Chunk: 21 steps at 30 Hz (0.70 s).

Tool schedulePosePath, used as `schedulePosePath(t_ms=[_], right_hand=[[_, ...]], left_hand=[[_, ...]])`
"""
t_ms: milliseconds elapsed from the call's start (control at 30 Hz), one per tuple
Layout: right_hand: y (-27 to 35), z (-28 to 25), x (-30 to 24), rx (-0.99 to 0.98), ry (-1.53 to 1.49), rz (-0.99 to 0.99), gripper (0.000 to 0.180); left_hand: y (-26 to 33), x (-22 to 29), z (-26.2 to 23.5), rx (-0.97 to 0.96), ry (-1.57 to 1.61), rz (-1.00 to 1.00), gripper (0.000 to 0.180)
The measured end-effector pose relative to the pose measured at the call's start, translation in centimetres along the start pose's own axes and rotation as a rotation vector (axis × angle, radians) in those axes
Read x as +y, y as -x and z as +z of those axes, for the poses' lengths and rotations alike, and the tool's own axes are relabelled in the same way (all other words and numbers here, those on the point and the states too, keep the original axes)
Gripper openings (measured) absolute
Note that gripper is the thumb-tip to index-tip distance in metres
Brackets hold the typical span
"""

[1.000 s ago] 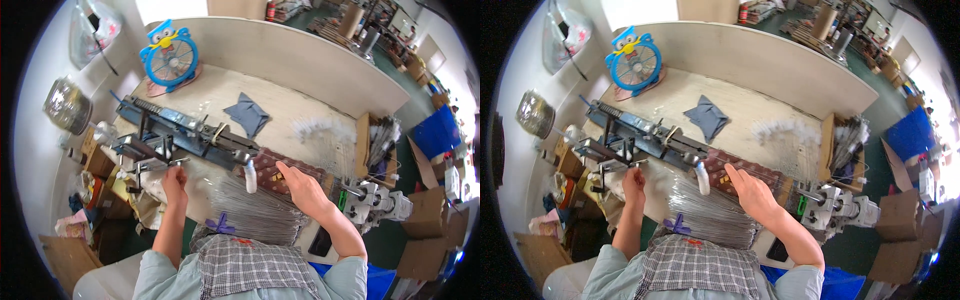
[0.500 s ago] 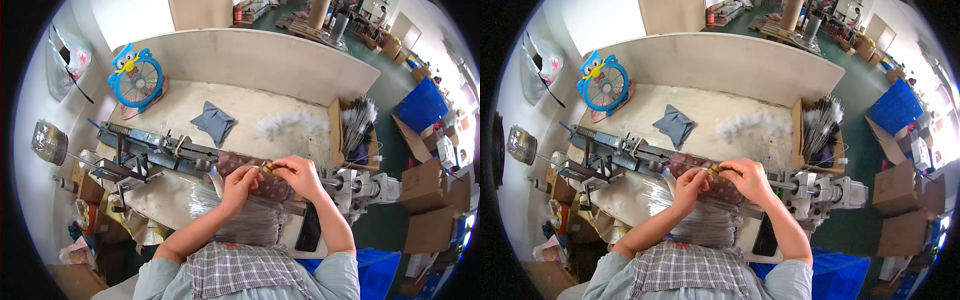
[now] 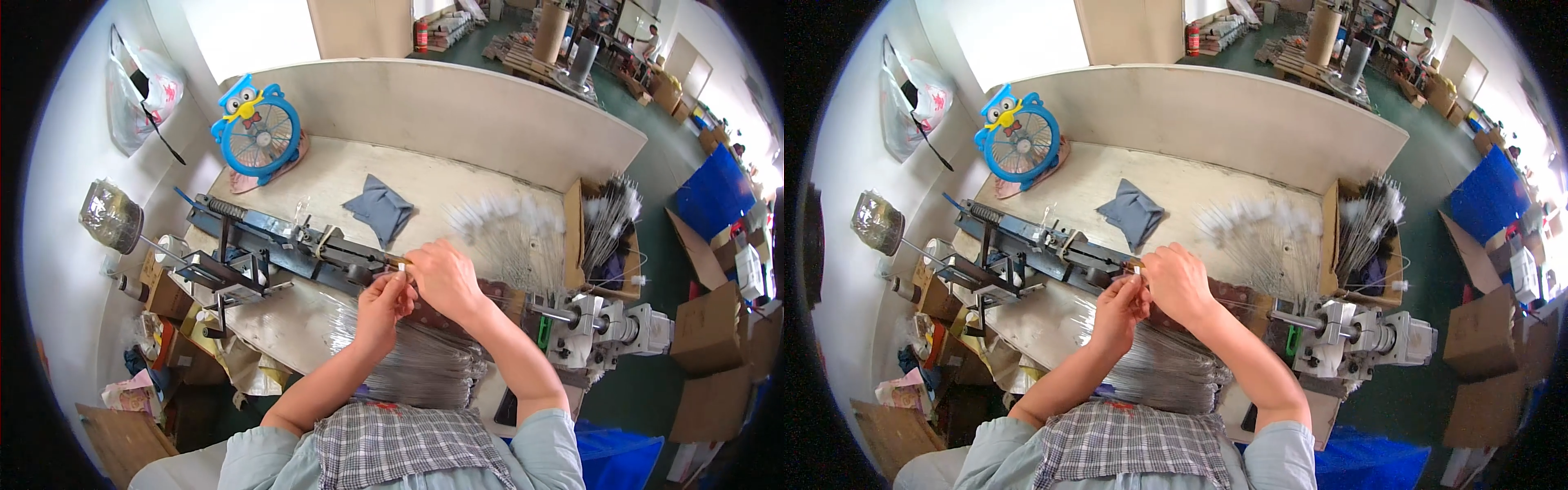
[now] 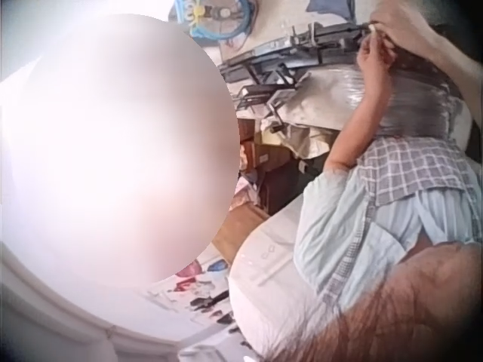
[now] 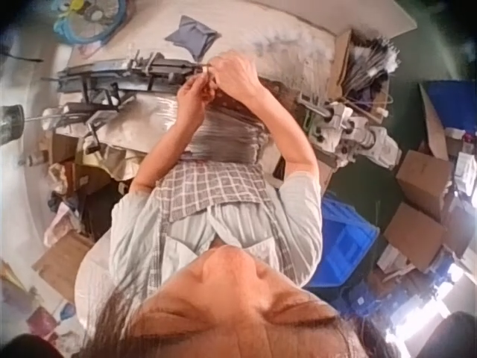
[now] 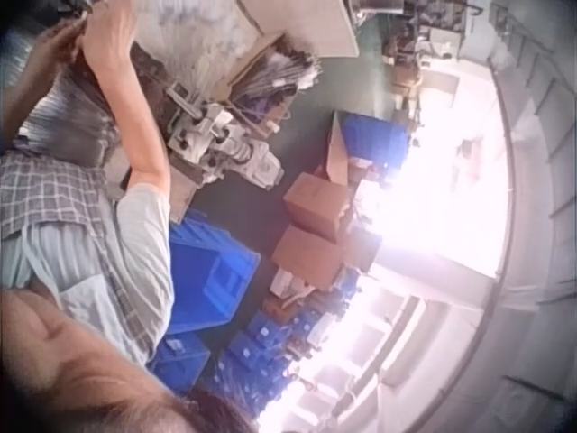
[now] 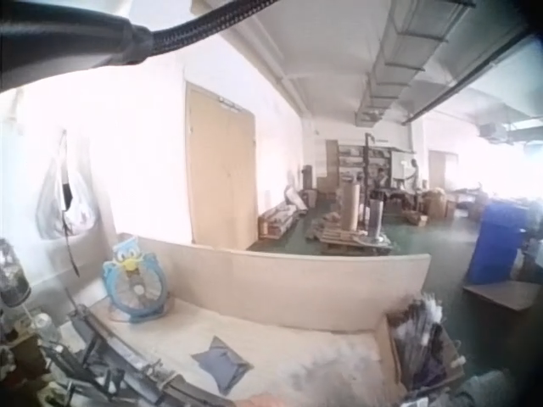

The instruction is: Manually inserting bundles of bristles into metal holders and using a crimping machine to secure them.

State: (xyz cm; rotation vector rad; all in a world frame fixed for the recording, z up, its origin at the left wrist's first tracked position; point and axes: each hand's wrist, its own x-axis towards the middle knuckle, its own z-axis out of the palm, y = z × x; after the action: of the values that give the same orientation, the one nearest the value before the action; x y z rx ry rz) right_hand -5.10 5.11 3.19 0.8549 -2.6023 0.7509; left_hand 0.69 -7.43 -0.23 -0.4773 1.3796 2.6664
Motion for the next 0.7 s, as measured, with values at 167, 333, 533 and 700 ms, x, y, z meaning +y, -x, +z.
schedulePosePath(t_ms=[167,333,533,700], right_hand=[[0.3,-1.4,-0.5,-0.048,-0.175,0.109,0.015],[0.2,-1.0,0.2,-0.178,-0.524,0.406,0.016],[0.9,-0.3,-2.5,0.053,-0.127,0.15,0.02],[1.3,0.6,-3.7,0.185,0.098,0.103,0.029]], left_hand=[[0.0,0.0,-1.1,-0.066,-0.007,0.016,0.018],[0.2,0.9,-0.2,-0.079,-0.138,-0.074,0.039],[-0.2,0.1,-0.7,-0.025,0.203,-0.069,0.039],[-0.2,-0.6,-0.8,-0.014,0.305,-0.004,0.026]])
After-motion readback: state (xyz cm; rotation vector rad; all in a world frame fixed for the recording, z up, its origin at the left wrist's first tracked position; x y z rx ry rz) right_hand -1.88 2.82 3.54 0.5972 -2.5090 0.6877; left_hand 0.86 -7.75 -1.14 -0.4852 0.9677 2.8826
